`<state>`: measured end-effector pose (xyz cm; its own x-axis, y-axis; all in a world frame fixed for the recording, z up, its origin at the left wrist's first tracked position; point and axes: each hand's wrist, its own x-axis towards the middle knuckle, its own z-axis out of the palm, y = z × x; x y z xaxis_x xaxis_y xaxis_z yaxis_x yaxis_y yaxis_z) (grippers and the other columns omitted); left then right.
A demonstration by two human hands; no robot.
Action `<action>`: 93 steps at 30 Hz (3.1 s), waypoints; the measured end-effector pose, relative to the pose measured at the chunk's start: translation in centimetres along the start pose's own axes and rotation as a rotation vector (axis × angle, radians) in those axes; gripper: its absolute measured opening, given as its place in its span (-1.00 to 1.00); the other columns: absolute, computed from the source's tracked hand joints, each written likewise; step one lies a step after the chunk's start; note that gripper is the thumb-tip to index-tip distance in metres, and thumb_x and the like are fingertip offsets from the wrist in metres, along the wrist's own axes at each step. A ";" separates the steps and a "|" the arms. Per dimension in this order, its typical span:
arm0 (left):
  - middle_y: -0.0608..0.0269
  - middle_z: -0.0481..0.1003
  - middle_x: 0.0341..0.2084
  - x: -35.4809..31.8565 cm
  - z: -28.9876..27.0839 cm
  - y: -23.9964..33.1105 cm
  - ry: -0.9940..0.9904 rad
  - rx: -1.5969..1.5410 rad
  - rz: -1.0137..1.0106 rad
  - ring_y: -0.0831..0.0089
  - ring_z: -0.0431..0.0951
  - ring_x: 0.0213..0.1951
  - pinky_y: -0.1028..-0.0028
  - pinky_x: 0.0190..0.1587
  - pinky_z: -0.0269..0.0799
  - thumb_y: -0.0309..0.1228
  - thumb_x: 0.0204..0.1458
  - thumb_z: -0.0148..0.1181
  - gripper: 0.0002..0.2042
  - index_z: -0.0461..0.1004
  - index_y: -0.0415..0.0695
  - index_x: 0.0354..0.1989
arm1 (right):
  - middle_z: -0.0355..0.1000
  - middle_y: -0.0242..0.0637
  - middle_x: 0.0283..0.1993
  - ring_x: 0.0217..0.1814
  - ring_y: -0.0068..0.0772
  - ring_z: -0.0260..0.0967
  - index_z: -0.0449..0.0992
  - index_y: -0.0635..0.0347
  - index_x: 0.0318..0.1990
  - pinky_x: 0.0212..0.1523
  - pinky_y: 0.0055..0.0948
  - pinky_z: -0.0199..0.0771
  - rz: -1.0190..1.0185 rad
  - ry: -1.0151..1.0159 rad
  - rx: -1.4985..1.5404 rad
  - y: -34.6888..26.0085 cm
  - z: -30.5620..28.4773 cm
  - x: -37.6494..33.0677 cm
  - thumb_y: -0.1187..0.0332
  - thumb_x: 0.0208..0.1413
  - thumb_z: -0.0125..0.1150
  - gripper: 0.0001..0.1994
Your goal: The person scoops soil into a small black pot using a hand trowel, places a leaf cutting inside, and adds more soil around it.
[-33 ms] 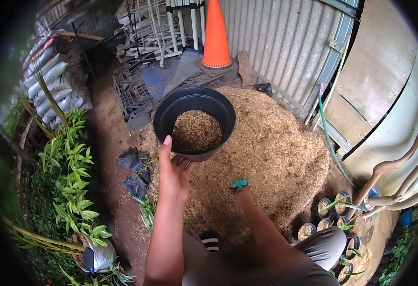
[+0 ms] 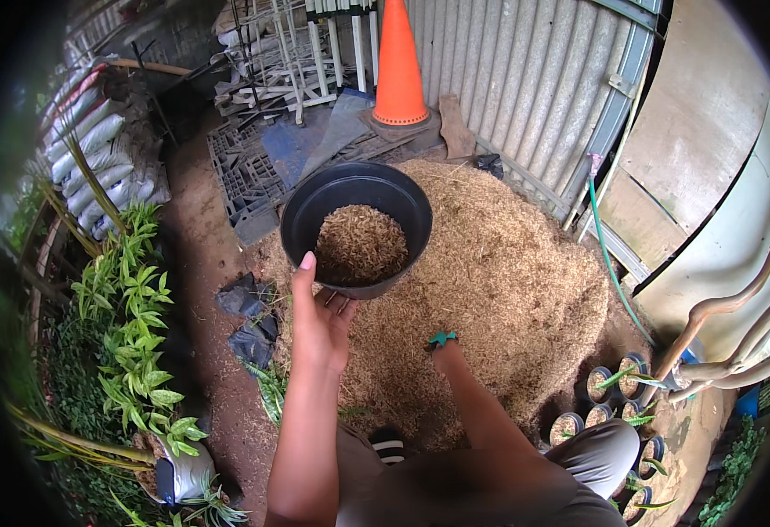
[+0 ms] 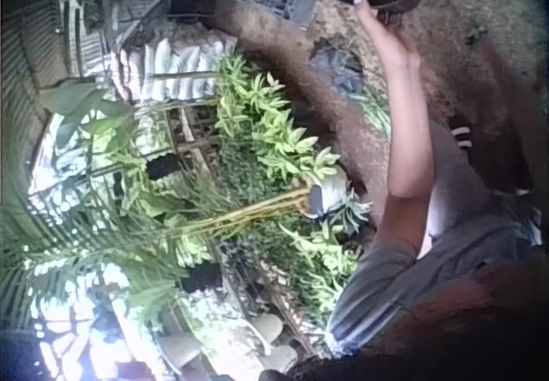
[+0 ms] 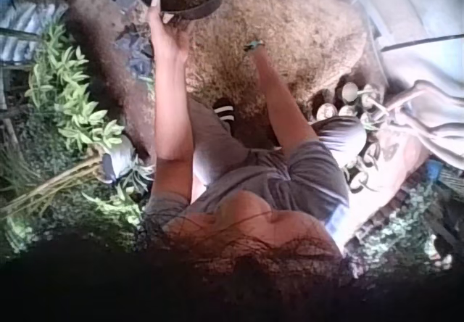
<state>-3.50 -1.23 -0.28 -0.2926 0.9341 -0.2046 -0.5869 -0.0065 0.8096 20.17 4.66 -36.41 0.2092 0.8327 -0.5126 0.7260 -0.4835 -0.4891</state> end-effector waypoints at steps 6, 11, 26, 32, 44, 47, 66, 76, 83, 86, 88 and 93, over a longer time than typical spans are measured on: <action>0.07 0.24 0.25 1.4 -0.6 -0.1 0.006 0.009 0.007 0.21 0.26 0.22 0.19 0.24 0.16 0.28 -0.01 0.18 -0.11 0.10 -0.07 0.37 | 0.52 0.20 -0.13 -0.12 0.22 0.52 0.38 0.38 0.09 -0.16 0.08 0.51 -0.040 0.011 -0.127 1.8 1.5 -1.0 0.08 0.34 -0.06 -0.54; 0.01 0.30 0.12 1.3 0.6 -0.4 0.028 0.025 0.011 0.26 0.34 0.09 0.29 0.21 0.13 0.27 -0.03 0.23 -0.11 0.15 -0.13 0.33 | 0.51 0.16 -0.18 -0.17 0.24 0.50 0.28 0.38 0.23 -0.19 0.11 0.46 -0.051 -0.013 0.049 5.5 3.4 -9.6 0.11 0.36 -0.09 -0.50; -0.05 0.22 0.23 -3.7 0.5 -0.4 -0.044 0.051 0.039 0.12 0.31 0.18 0.15 0.29 0.11 0.32 -0.05 0.18 -0.03 0.06 -0.14 0.38 | 0.54 0.09 -0.04 0.05 0.17 0.49 0.56 0.29 -0.01 0.05 0.04 0.47 -0.064 -0.256 -0.230 16.5 6.9 -16.5 -0.02 0.30 -0.03 -0.50; -0.14 0.21 0.22 -4.4 0.5 -1.4 -0.071 0.053 0.014 0.08 0.29 0.23 0.11 0.32 0.09 0.31 -0.05 0.18 -0.01 0.05 -0.20 0.38 | 0.56 0.00 -0.04 0.02 0.07 0.52 0.60 0.26 -0.06 0.01 -0.04 0.52 0.060 -0.393 -0.274 19.0 7.3 -18.8 0.01 0.23 0.10 -0.55; -0.16 0.21 0.23 -4.1 0.8 -1.6 -0.058 0.049 0.015 0.07 0.29 0.22 0.12 0.32 0.09 0.31 -0.06 0.19 0.01 0.05 -0.23 0.37 | 0.52 -0.08 -0.02 0.01 0.08 0.50 0.57 0.12 -0.01 -0.01 -0.02 0.52 -0.202 -0.068 -0.169 18.9 8.4 -16.8 0.25 0.14 0.23 -0.71; -0.10 0.19 0.25 -4.0 0.6 -1.6 -0.062 0.051 0.022 0.09 0.27 0.24 0.11 0.32 0.08 0.31 -0.06 0.19 0.00 0.05 -0.18 0.39 | 0.51 -0.05 -0.01 0.02 0.10 0.49 0.54 0.12 -0.01 -0.01 0.00 0.50 -0.140 -0.113 -0.219 18.5 8.5 -16.5 0.28 0.14 0.19 -0.72; -0.15 0.14 0.25 -2.6 0.7 -1.8 -0.019 -0.031 0.019 0.05 0.25 0.26 0.17 0.28 0.16 0.28 -0.08 0.27 0.03 -0.06 -0.07 0.44 | 0.52 -0.11 -0.22 -0.29 -0.15 0.52 0.44 0.26 0.02 -0.20 -0.20 0.54 -0.576 0.757 0.608 -3.2 -26.6 -5.1 0.26 0.25 0.13 -0.70; -0.17 0.12 0.26 -3.0 0.2 -1.7 0.007 -0.017 0.026 0.07 0.26 0.24 0.16 0.28 0.16 0.29 -0.10 0.29 0.07 -0.08 -0.11 0.44 | 0.59 -0.07 -0.32 -0.28 -0.01 0.56 0.64 0.21 -0.35 -0.19 -0.12 0.56 -0.394 0.182 -0.064 10.4 -9.3 -7.3 0.16 0.10 0.22 -0.73; -0.17 0.12 0.28 -4.0 0.5 -1.2 -0.025 -0.015 0.022 0.05 0.24 0.29 0.14 0.32 0.15 0.27 -0.06 0.26 0.04 -0.06 -0.18 0.42 | 0.59 -0.14 -0.05 -0.08 0.01 0.56 0.64 0.12 -0.03 -0.09 -0.01 0.55 -0.385 -0.336 -0.563 18.9 5.8 -14.2 0.06 0.02 0.31 -0.57; -0.15 0.14 0.27 -5.0 0.9 -1.0 -0.069 0.005 0.032 0.02 0.25 0.28 0.11 0.35 0.12 0.29 -0.05 0.23 0.03 -0.05 -0.18 0.42 | 0.57 -0.23 0.02 -0.04 -0.09 0.57 0.61 0.11 0.01 -0.10 -0.06 0.57 0.025 -0.401 -0.467 17.9 6.2 -18.6 0.01 0.04 0.34 -0.53; -0.16 0.15 0.26 -5.1 0.9 -1.1 -0.090 0.009 0.032 0.01 0.24 0.28 0.08 0.37 0.06 0.32 -0.07 0.20 0.06 -0.08 -0.20 0.42 | 0.57 -0.24 -0.02 -0.03 -0.13 0.57 0.62 0.09 -0.03 -0.09 -0.11 0.58 0.084 -0.353 -0.454 18.5 7.9 -19.2 0.01 0.00 0.39 -0.54; -0.16 0.14 0.26 -5.4 0.9 -1.0 -0.059 0.019 0.025 0.02 0.27 0.26 0.09 0.36 0.09 0.30 -0.07 0.22 0.05 -0.08 -0.17 0.43 | 0.58 -0.24 -0.08 -0.01 -0.17 0.57 0.64 0.08 -0.08 -0.07 -0.17 0.58 0.162 -0.262 -0.374 19.1 7.8 -19.8 0.01 -0.05 0.41 -0.56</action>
<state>-0.66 -5.96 0.49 -0.2619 0.9530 -0.1521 -0.5653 -0.0238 0.8245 24.80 -23.15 -41.17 0.2017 0.6353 -0.7454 0.8936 -0.4309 -0.1255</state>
